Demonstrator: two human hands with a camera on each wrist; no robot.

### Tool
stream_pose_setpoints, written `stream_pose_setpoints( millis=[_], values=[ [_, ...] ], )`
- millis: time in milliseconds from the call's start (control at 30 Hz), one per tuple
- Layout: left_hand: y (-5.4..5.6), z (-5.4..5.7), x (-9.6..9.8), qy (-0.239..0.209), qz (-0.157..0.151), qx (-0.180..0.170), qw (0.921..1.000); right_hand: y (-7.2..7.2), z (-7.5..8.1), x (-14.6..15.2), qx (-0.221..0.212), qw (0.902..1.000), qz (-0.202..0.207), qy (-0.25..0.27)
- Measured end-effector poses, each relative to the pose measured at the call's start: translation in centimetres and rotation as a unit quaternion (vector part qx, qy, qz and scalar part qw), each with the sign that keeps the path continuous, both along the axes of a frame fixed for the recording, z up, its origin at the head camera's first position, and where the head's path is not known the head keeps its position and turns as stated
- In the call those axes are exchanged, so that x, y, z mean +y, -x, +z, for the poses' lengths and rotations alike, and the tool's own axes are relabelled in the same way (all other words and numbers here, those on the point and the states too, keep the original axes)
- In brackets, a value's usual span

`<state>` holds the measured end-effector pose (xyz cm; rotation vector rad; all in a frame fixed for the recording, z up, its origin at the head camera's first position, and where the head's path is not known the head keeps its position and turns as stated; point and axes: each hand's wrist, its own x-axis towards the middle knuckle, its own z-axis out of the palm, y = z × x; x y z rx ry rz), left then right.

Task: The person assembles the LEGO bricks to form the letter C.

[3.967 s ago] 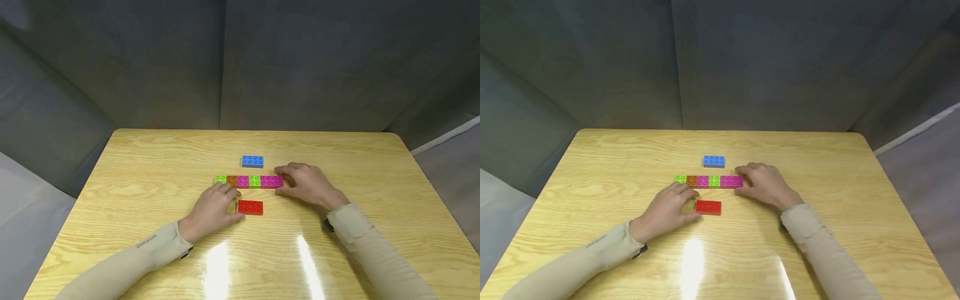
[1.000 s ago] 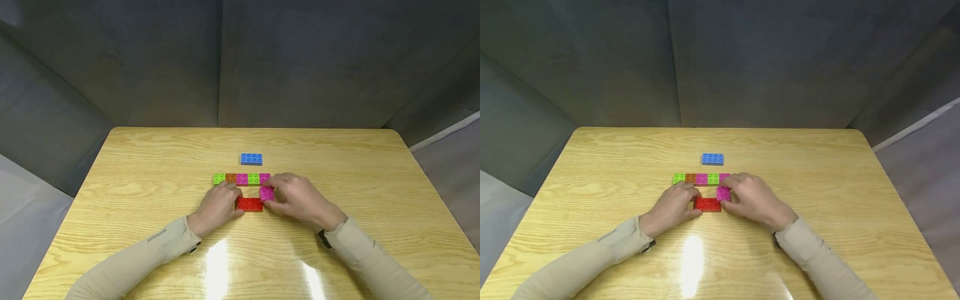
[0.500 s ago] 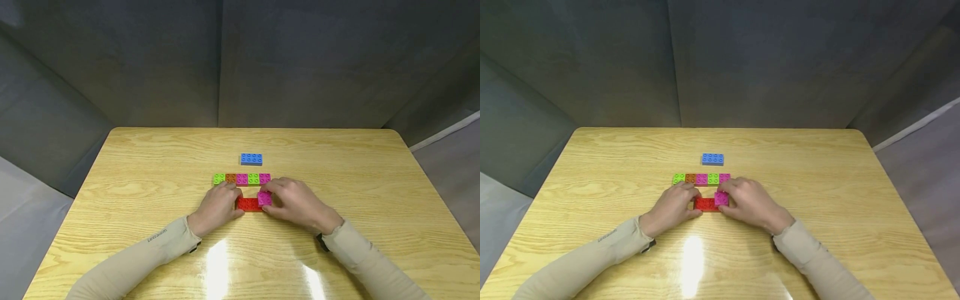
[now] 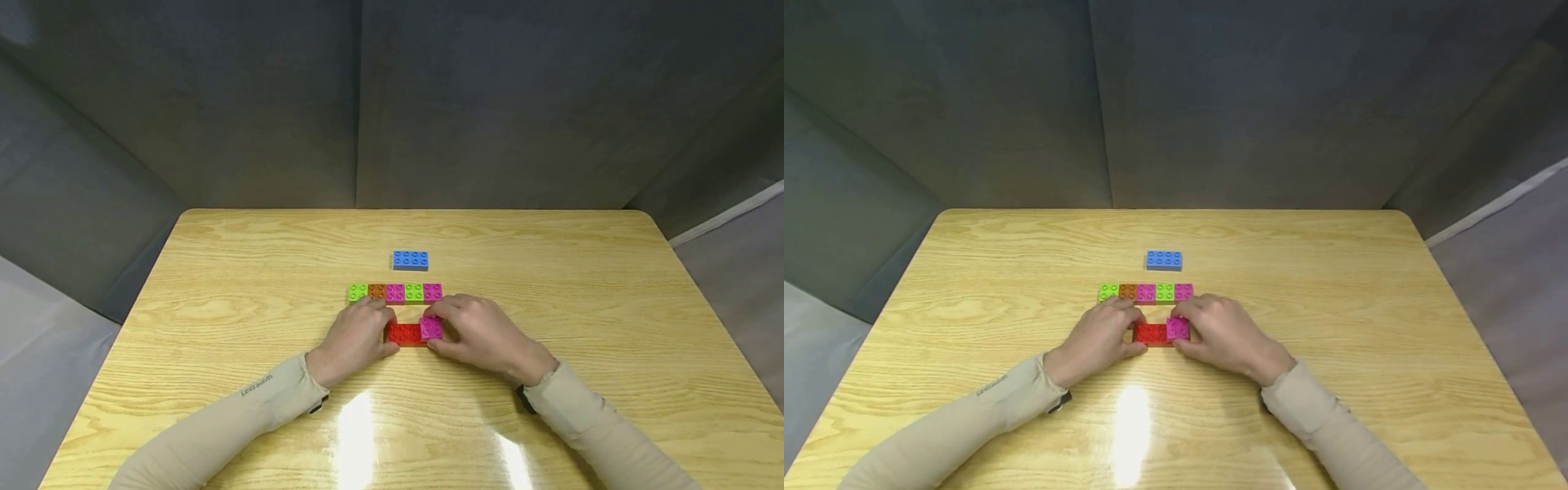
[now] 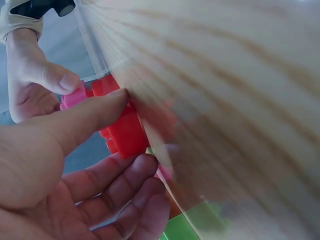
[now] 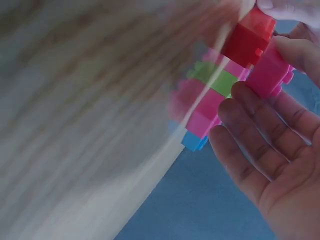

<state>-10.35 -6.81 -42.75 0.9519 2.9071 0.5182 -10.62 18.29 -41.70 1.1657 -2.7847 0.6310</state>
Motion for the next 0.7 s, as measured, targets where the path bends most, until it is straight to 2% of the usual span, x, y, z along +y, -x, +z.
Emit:
stream_pose_setpoints(
  millis=[300, 700],
  values=[
    [0.00, 0.09, 0.08, 0.000, 0.002, -0.001, 1.0000, -0.05, -0.15, -0.18, -0.012, 0.9999, -0.001, -0.002],
    [0.13, 0.06, 0.06, -0.004, 0.000, -0.004, 1.0000, 0.09, -0.37, -0.42, 0.004, 0.9999, 0.004, -0.011]
  ],
)
